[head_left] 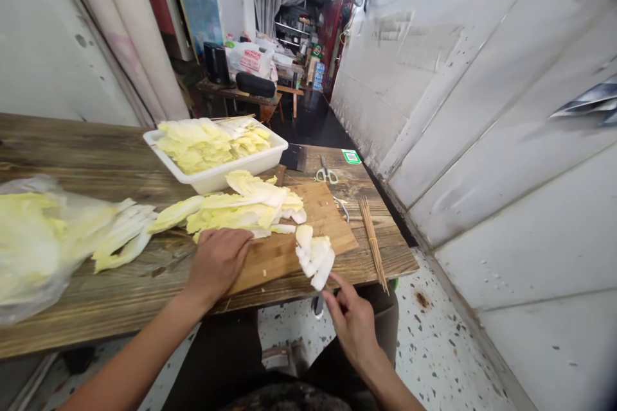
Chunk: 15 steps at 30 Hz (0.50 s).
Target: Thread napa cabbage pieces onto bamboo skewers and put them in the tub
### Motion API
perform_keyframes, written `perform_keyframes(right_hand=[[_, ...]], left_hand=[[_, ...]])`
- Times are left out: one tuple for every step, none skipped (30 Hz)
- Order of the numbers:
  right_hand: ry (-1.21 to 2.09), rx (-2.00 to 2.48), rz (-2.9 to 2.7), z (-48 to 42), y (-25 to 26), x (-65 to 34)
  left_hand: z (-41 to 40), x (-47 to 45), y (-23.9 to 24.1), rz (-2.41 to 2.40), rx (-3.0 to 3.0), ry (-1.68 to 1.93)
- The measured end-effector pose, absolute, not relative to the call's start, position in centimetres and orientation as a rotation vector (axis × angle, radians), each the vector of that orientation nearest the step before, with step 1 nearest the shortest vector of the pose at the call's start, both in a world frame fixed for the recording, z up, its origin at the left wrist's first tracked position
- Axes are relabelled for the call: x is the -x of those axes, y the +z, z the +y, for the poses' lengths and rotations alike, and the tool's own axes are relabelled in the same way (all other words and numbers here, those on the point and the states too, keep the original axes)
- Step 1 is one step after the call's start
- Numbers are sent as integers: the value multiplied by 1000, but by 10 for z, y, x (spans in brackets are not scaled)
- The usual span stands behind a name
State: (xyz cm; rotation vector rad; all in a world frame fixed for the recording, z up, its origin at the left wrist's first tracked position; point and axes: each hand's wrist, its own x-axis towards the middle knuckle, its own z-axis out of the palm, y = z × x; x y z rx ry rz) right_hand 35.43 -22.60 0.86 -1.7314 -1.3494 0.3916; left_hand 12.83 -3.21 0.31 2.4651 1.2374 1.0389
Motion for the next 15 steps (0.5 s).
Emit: perform_keyframes(right_hand=[[335,1710,-1359,-226,14,-357],[296,1680,-1360,-225,19,-360],[271,1654,-1349,-224,25,-362],[262,1642,-1323,-223,30,-364],[269,1643,-1282,-222,36,-367],[291,1645,-1224,-220,41,-369],[339,1634,-1154,-219,47,-372],[405,1608,-1084,-217,52,-376],[473,1572,-1026,-214,57,-379],[534,1530,-984,-211,62,-383],[583,1494,-962,-208,66,-387],[614,1469,-956,-204,70,-391],[631,1458,-964,-200,74,-394],[639,1453,-978,-196,78,-396],[652,1444,-993,-191,81,-398]], left_hand=[[-34,-128,3,1240,-2474,1055],[-35,-128,3,1242,-2484,1067],[-36,-128,2,1239,-2500,1071],[-35,-128,1,1225,-2524,1061],[-34,-129,-1,1200,-2555,1041],[-32,-129,-3,1164,-2591,1017],[-30,-129,-6,1121,-2627,993],[-28,-129,-9,1076,-2658,978],[-26,-129,-12,1038,-2684,977],[-24,-129,-16,1008,-2703,986],[-22,-128,-19,989,-2714,1001],[-20,-128,-23,979,-2711,1016],[-18,-127,-27,977,-2683,1027],[-17,-127,-30,980,-2635,1033],[-16,-128,-33,985,-2579,1036]])
